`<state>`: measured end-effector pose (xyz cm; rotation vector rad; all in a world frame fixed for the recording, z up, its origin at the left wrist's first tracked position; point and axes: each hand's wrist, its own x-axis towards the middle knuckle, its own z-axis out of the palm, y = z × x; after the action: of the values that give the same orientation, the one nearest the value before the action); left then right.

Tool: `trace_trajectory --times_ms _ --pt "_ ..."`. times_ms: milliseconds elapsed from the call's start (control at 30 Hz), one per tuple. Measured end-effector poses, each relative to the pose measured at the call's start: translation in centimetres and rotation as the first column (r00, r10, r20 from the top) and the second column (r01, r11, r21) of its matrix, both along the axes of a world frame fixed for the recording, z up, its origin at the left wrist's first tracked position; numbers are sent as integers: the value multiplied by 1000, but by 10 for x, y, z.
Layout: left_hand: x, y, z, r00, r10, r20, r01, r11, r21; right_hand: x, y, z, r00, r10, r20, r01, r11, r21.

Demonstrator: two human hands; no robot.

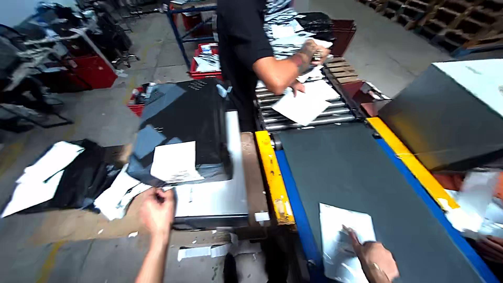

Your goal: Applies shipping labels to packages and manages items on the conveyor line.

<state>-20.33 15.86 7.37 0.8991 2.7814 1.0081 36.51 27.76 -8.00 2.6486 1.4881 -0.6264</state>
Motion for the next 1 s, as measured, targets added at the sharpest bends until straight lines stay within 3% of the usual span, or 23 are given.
trace_trajectory --times_ms 67,100,167,200,267,300,400,467,533,567,667,800,867,933,1000 --pt "-4 -6 2 998 52 23 -51 998 -43 -68 -51 4 965 141 -221 -124 988 91" --pt "-5 -6 3 997 69 41 -67 996 -56 -116 -79 5 898 224 -379 -180 973 148" --pt "-6 -6 2 995 78 59 -73 995 -71 -213 -127 -5 665 390 -637 -294 921 256" --pt "-6 -7 2 995 70 69 -65 995 -78 -255 -142 -14 538 390 -748 -307 916 257" --pt "-6 -6 4 995 51 84 -43 995 -91 -323 -151 -13 346 207 -915 -233 964 130" --pt "-6 -7 4 995 45 84 -37 995 -93 -346 -149 -3 312 85 -946 -184 983 27" --pt "-9 -12 3 997 34 70 -29 997 -75 -386 -136 23 324 -145 -935 -7 988 -155" --pt "-11 -13 2 998 5 68 -1 998 -58 -399 -133 27 277 -161 -947 118 984 -133" --pt "-8 -11 -3 998 -32 52 33 999 -29 -394 -137 27 307 -73 -949 133 991 -33" --pt "-7 -10 -4 998 -43 43 43 999 -16 -382 -140 31 344 -36 -938 55 998 -18" --pt "-5 -7 -4 999 -42 34 41 999 10 -302 -125 31 453 55 -890 -122 993 0" --pt "-6 -3 -7 1000 -10 0 10 1000 30 -142 15 -9 709 -14 -705 167 975 148" --pt "-6 0 -9 1000 15 -5 -15 1000 24 -85 85 -36 834 -62 -549 201 960 197" --pt "-5 -3 -9 999 35 0 -35 999 7 -52 104 -49 935 -64 -348 91 994 60" --pt "-7 -2 -6 999 37 -15 -37 999 8 -31 87 -42 985 -40 -165 13 987 -158"
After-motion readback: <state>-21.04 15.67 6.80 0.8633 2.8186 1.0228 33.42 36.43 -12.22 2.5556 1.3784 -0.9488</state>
